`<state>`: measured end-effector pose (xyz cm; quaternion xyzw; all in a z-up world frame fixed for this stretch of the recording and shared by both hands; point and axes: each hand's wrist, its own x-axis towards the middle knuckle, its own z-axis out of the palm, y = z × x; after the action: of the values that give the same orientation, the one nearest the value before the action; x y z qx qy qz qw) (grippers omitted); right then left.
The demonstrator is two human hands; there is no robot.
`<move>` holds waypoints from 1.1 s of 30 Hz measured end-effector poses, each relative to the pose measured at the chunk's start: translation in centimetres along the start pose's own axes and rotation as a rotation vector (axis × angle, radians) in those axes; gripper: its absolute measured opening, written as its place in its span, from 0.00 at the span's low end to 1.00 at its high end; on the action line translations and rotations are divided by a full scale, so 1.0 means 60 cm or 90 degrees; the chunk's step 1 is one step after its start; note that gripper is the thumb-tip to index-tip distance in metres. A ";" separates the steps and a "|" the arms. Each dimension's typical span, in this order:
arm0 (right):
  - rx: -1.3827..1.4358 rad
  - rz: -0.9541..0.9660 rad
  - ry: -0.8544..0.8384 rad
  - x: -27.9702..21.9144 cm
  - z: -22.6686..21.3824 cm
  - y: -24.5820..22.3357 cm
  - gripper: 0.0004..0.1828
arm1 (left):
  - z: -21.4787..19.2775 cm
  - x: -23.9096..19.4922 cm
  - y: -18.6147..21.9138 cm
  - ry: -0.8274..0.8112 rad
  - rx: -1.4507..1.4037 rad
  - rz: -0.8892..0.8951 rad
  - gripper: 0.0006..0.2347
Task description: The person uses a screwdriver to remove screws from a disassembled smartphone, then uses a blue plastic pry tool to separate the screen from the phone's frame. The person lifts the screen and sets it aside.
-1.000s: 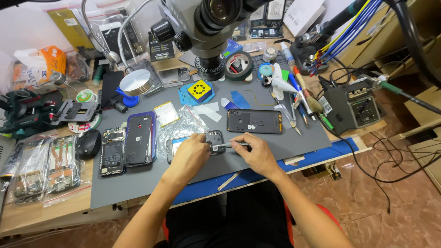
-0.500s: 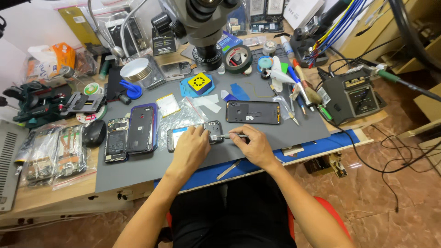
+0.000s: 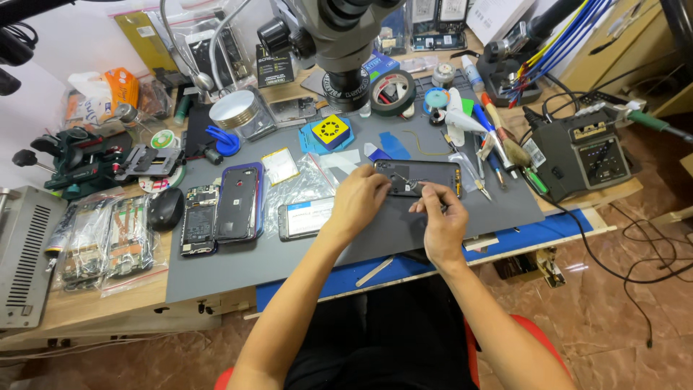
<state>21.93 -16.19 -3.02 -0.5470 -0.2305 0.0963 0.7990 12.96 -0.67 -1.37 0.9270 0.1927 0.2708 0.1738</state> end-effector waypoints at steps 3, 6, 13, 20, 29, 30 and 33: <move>0.003 0.009 -0.022 -0.003 0.001 -0.010 0.10 | -0.021 -0.006 -0.011 -0.008 -0.036 -0.014 0.05; 0.005 0.030 -0.057 -0.004 0.004 -0.017 0.10 | -0.074 -0.032 -0.059 0.049 -0.099 -0.019 0.07; -0.014 0.050 -0.113 -0.005 0.007 -0.012 0.09 | -0.163 -0.134 -0.079 0.003 -0.012 -0.020 0.04; -0.093 0.045 -0.165 -0.004 0.006 -0.022 0.10 | -0.130 -0.121 -0.064 -0.062 0.186 0.075 0.03; -0.132 0.062 -0.192 -0.010 0.011 -0.045 0.11 | -0.081 -0.085 -0.081 -0.130 0.297 0.122 0.01; -0.137 0.063 -0.193 -0.009 0.011 -0.048 0.11 | -0.081 -0.080 -0.080 -0.140 0.307 0.125 0.01; -0.149 0.069 -0.201 -0.007 0.009 -0.051 0.11 | -0.075 -0.067 -0.089 -0.197 0.273 0.076 0.04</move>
<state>21.00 -17.12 -0.17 -0.6259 -0.3326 0.1963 0.6775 5.87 3.13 -1.83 0.9827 0.1619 0.0887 -0.0157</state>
